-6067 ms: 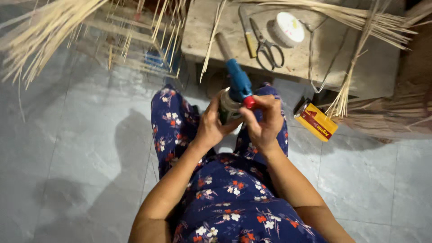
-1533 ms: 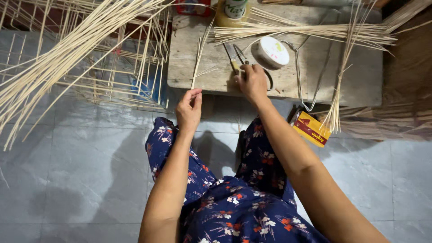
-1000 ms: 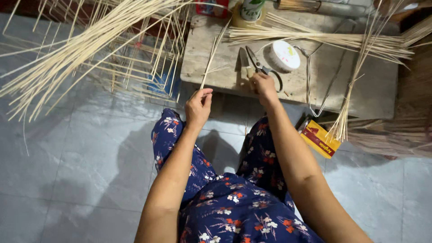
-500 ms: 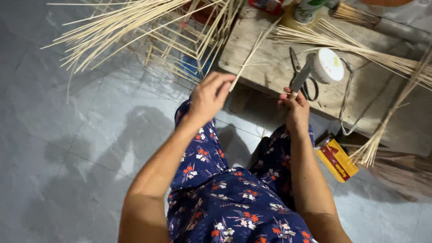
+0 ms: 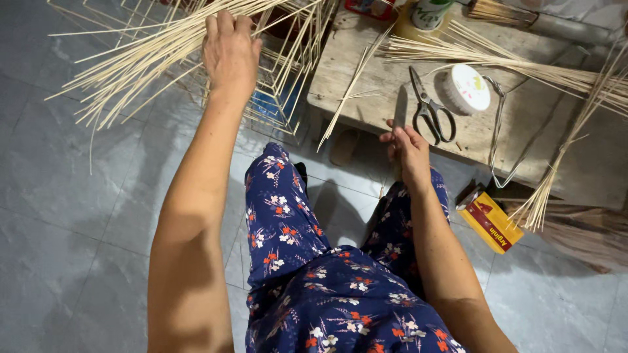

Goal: The person sits on the floor and bundles thin bamboo sticks together. They then pick up a blowtorch and repeatedly attempt to ignite it by turning the red knob, but no flame is produced. Finally, they pick up a single bamboo stick and scrape it with a knife.

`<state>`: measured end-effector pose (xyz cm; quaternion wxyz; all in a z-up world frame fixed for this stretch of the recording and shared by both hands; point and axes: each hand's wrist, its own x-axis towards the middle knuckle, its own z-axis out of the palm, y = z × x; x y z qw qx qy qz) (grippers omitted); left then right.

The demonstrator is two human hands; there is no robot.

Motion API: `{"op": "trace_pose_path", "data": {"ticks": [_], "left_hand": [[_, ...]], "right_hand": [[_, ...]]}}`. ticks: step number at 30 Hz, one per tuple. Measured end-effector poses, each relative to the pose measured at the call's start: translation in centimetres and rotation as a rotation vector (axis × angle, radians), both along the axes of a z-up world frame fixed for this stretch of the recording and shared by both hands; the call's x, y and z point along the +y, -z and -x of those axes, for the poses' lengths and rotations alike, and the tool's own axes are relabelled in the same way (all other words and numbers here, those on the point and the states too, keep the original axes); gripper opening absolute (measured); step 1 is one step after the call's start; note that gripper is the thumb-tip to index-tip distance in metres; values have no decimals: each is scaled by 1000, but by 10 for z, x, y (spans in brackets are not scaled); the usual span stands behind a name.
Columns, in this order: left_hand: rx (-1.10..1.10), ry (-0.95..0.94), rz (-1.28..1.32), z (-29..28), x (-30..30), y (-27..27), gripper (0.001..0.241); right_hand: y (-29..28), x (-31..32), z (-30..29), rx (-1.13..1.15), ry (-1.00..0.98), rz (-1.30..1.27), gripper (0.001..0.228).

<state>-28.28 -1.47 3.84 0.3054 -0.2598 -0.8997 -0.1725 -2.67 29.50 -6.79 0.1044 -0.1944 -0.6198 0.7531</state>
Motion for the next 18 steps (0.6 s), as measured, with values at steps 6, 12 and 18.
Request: {"op": "trace_pose_path", "data": {"ticks": [6,12,18], "left_hand": [[34,-11,25,2,8,-1,18],[-59,188,-112,-38,-11,-28,13],[-565,250,-475,-77,-37,-61,16]], "right_hand": [[-3,3,1,-67,28,-19,50],[9,11,-8,-10,80,-39,48],[13,16,-11,15,96,12,51]]}}
